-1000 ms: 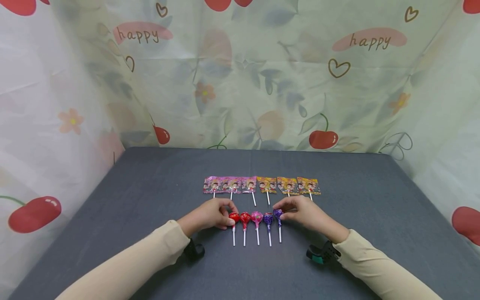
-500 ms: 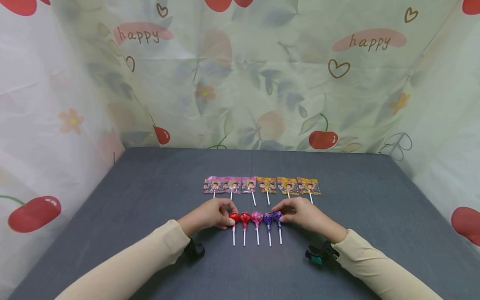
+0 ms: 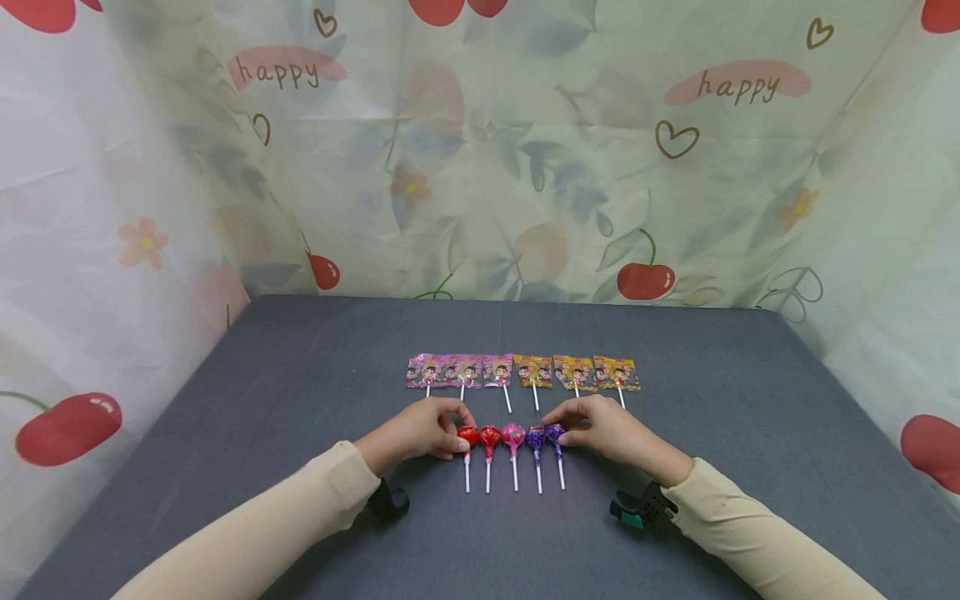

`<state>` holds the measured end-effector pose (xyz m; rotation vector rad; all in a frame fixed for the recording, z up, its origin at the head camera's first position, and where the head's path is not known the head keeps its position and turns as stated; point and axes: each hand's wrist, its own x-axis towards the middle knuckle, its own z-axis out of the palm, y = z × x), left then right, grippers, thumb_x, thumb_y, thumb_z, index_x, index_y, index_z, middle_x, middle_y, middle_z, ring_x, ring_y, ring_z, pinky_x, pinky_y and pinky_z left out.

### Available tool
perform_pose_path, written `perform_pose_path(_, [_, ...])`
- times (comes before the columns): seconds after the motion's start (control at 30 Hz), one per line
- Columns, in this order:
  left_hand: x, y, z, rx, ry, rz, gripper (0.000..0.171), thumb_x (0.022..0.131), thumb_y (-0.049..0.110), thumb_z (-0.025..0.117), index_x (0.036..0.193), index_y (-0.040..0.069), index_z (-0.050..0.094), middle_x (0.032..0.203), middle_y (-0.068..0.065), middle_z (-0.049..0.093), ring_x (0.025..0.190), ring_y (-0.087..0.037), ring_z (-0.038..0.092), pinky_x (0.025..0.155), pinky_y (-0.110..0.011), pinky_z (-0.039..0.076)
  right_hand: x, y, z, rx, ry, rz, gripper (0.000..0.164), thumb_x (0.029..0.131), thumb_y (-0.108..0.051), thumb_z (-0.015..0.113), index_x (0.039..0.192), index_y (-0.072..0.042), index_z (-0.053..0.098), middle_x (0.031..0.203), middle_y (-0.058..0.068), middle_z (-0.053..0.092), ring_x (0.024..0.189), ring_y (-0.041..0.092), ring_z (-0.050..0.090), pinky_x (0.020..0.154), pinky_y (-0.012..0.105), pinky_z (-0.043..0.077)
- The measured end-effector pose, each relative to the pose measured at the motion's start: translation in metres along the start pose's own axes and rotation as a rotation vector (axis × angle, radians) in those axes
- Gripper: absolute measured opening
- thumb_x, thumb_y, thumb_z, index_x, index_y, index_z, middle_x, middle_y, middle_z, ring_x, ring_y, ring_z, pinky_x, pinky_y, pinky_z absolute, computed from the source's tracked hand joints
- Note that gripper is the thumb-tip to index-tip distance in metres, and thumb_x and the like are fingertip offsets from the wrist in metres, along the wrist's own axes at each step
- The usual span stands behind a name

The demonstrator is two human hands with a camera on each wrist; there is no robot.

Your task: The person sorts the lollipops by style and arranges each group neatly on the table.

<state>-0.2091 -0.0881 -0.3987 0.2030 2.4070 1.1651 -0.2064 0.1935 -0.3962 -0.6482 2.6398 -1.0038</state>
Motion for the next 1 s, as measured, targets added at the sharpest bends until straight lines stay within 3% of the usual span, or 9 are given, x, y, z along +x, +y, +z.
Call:
perform_pose_path(0.5, [0.001,0.002,0.000,0.020,-0.003,-0.013,0.023,0.081,0.008,0.077,0.101,0.015,0.067,0.079,-0.006,0.056,0.063,-0.012,0.053,0.054,-0.022,0.049,-0.002,-0.001,-0.004,0.035,-0.015,0.011,0.027,0.086,-0.006,0.071,0.114,-0.008,0.069,0.113,0.010,0.069,0.109,0.026,0.064,0.091,0.043,0.052])
perform_pose_path(0.77, [-0.007,-0.005,-0.005,-0.006,0.008,0.004,0.049,0.073,0.007,0.084,0.117,0.014,0.062,0.085,-0.006,0.056,0.070,-0.017,0.052,0.058,-0.025,0.043,-0.005,-0.003,-0.005,0.063,0.023,0.009,0.030,0.089,-0.009,0.069,0.118,-0.007,0.066,0.118,0.012,0.067,0.110,0.028,0.064,0.091,0.044,0.052])
perform_pose_path(0.87, [-0.017,-0.004,-0.011,0.040,0.066,0.024,0.050,0.078,0.012,0.081,0.122,0.013,0.058,0.091,-0.005,0.059,0.074,-0.017,0.056,0.062,-0.028,0.047,-0.008,-0.009,-0.007,0.034,0.088,-0.016,0.035,0.092,-0.015,0.067,0.125,-0.007,0.062,0.125,0.013,0.064,0.113,0.030,0.062,0.092,0.045,0.052])
perform_pose_path(1.0, [-0.033,0.008,-0.018,0.221,0.251,0.128,0.045,0.090,0.025,0.070,0.129,0.010,0.054,0.110,-0.010,0.061,0.094,-0.021,0.061,0.078,-0.039,0.053,-0.013,-0.023,-0.010,-0.064,0.223,-0.093,0.042,0.097,-0.022,0.059,0.135,-0.007,0.052,0.134,0.015,0.056,0.121,0.033,0.055,0.099,0.048,0.047])
